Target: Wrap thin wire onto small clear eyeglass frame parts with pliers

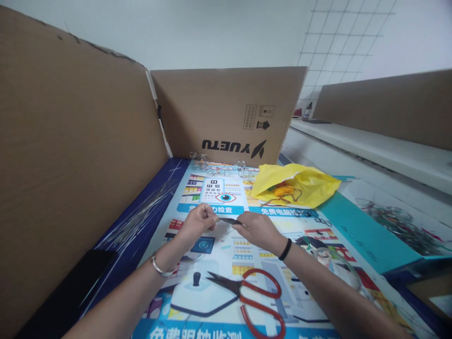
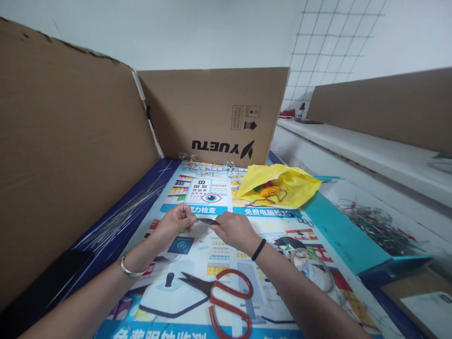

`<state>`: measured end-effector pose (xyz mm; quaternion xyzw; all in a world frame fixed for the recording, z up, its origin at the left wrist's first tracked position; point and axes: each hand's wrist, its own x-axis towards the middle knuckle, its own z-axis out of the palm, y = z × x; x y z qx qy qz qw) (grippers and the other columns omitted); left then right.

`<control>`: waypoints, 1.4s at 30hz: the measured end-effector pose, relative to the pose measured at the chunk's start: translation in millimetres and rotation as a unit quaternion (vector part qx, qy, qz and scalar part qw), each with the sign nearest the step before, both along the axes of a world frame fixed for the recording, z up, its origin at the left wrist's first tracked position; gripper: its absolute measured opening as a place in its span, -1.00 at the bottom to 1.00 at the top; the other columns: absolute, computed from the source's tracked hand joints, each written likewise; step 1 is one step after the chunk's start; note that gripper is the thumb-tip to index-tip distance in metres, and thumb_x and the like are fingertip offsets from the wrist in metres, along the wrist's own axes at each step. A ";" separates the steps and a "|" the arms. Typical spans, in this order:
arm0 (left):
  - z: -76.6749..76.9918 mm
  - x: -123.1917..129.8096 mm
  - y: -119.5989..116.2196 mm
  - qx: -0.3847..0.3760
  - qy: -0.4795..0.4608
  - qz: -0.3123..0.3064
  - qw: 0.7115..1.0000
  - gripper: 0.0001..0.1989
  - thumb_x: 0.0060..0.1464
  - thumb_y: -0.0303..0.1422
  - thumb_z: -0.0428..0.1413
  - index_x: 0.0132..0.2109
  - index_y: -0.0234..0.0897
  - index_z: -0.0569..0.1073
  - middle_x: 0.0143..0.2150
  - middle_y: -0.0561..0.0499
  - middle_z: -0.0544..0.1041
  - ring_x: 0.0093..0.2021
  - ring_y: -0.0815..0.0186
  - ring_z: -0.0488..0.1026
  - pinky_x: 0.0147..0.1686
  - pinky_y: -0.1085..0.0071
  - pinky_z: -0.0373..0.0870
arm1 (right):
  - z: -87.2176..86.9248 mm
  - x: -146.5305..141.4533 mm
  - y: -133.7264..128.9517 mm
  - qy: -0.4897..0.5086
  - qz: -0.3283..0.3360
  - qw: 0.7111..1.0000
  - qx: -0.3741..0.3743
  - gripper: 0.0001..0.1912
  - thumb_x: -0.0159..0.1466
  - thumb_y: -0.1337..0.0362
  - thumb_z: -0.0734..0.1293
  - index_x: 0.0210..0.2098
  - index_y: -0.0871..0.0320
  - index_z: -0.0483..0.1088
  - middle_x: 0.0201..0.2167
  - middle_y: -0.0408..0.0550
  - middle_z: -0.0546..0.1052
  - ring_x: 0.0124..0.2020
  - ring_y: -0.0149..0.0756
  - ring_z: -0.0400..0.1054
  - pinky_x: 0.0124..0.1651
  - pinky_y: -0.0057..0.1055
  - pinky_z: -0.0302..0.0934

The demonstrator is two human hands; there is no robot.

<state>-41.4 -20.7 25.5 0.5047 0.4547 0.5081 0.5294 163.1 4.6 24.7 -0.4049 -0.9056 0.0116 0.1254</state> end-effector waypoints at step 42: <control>-3.4 -8.9 -3.9 -0.093 -0.052 -0.137 0.985 -0.75 -0.22 -0.48 0.20 -0.37 -0.29 0.27 -0.55 0.11 0.40 -0.65 0.51 0.28 -0.59 0.55 0.17 | -11.4 6.8 4.9 -0.001 0.124 0.992 -0.017 -0.64 0.30 0.04 0.03 -0.34 0.16 0.28 -0.39 -0.07 0.39 -0.33 -0.34 0.23 -0.32 -0.46 0.01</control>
